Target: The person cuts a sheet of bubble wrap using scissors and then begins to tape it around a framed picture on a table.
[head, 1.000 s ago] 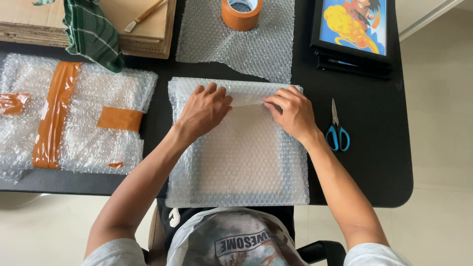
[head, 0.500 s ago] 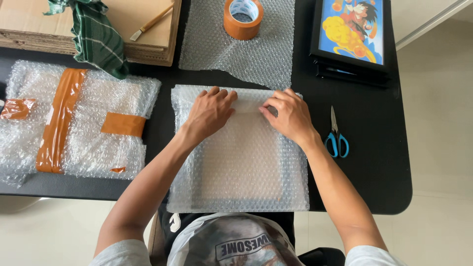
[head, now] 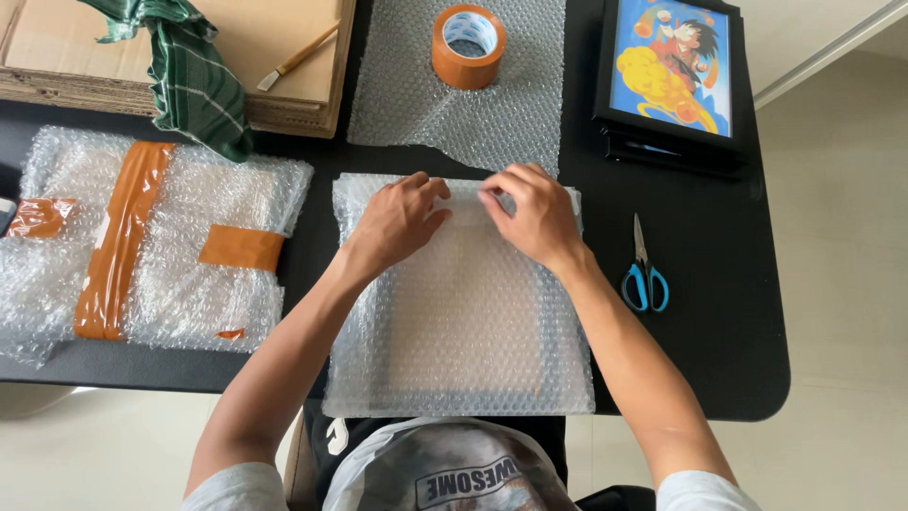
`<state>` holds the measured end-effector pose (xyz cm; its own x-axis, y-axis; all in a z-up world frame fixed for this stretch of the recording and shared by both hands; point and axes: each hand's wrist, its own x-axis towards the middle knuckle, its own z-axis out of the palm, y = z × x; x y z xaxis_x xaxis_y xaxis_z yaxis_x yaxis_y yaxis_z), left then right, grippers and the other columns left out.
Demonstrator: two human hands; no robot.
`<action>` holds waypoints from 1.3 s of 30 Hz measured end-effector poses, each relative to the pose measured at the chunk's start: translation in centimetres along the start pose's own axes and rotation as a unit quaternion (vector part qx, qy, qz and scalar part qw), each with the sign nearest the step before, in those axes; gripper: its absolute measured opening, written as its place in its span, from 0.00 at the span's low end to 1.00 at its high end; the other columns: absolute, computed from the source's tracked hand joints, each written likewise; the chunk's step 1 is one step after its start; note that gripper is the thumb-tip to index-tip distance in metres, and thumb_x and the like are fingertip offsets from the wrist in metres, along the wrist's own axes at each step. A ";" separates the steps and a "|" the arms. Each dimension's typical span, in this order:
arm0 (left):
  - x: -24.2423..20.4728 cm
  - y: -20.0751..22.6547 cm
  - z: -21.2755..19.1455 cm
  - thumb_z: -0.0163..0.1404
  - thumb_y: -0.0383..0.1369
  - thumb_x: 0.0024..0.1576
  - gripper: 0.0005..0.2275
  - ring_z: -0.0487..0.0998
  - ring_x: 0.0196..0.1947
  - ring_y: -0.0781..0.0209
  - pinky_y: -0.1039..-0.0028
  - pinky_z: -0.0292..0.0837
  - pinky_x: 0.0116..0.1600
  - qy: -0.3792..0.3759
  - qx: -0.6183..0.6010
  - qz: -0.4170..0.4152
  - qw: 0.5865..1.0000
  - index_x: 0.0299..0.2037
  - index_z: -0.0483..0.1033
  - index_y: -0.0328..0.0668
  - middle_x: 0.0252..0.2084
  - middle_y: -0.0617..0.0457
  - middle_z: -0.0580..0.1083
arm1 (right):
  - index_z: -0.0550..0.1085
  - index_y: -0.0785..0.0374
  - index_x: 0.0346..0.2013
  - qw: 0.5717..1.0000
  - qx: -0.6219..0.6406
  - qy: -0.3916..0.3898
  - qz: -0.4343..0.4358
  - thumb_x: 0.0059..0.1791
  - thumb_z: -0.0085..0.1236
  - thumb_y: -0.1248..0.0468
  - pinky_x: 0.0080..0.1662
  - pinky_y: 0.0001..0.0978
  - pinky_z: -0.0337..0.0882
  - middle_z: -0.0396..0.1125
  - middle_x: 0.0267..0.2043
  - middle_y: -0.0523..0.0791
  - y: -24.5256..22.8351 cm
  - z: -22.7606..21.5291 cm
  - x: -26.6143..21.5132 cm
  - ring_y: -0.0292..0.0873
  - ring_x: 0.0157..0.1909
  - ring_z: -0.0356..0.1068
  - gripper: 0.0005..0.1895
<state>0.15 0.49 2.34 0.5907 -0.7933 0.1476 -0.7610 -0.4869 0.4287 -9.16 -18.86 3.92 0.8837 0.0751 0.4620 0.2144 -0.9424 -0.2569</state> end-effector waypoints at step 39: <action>6.0 -11.6 -4.4 0.38 0.37 0.59 0.12 0.62 0.61 0.44 0.37 0.40 0.65 -0.080 0.666 0.175 0.721 0.42 0.78 0.55 0.47 0.59 0.75 | 0.73 0.49 0.48 0.969 0.033 -0.234 0.066 0.48 0.47 0.51 0.51 0.46 0.68 0.66 0.53 0.44 -3.0 10.1 11.1 0.52 0.53 0.63 0.17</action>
<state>13.65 2.94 2.16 0.3433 -0.9327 -0.1105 -0.5006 -0.0822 -0.8617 4.23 -11.90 1.29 0.9938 0.1103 -0.0107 0.0996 -0.9321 -0.3481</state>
